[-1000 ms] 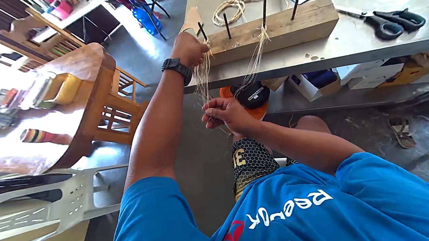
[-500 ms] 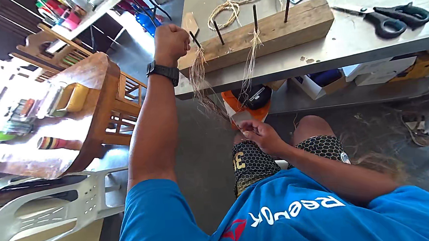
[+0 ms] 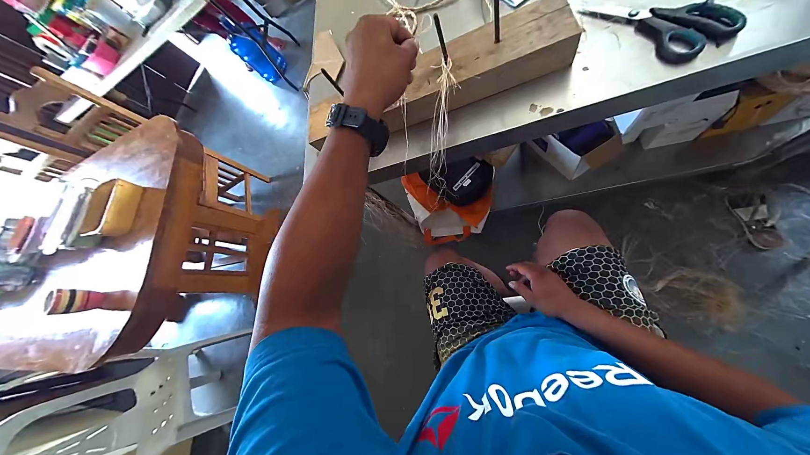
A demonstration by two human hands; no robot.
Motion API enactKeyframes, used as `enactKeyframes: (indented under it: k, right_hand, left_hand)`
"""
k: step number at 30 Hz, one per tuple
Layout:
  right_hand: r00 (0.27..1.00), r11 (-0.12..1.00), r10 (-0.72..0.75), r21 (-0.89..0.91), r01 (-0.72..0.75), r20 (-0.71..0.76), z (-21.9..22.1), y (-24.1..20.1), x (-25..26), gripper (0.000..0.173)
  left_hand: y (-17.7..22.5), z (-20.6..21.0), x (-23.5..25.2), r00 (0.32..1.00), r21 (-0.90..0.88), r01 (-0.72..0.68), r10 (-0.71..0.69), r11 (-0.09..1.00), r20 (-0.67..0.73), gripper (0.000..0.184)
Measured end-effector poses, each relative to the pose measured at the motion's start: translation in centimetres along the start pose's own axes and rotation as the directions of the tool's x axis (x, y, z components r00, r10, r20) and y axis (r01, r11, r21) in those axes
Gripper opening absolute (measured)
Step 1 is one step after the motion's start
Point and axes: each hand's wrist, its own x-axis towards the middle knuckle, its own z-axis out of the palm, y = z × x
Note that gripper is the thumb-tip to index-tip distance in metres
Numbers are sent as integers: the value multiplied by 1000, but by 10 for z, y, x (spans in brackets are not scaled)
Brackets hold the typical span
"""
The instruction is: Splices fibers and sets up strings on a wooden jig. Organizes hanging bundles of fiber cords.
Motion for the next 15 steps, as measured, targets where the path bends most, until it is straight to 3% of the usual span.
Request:
enactKeyframes:
  k: [8, 15]
  right_hand:
    - [999, 1000, -5, -25, 6, 42, -1, 10, 0, 44]
    - [994, 996, -5, -92, 15, 111, -1, 6, 3, 44]
  left_hand:
    - [2, 5, 11, 1000, -215, 7, -6, 977, 8, 14]
    - [11, 8, 9, 999, -133, 41, -36, 990, 38, 13]
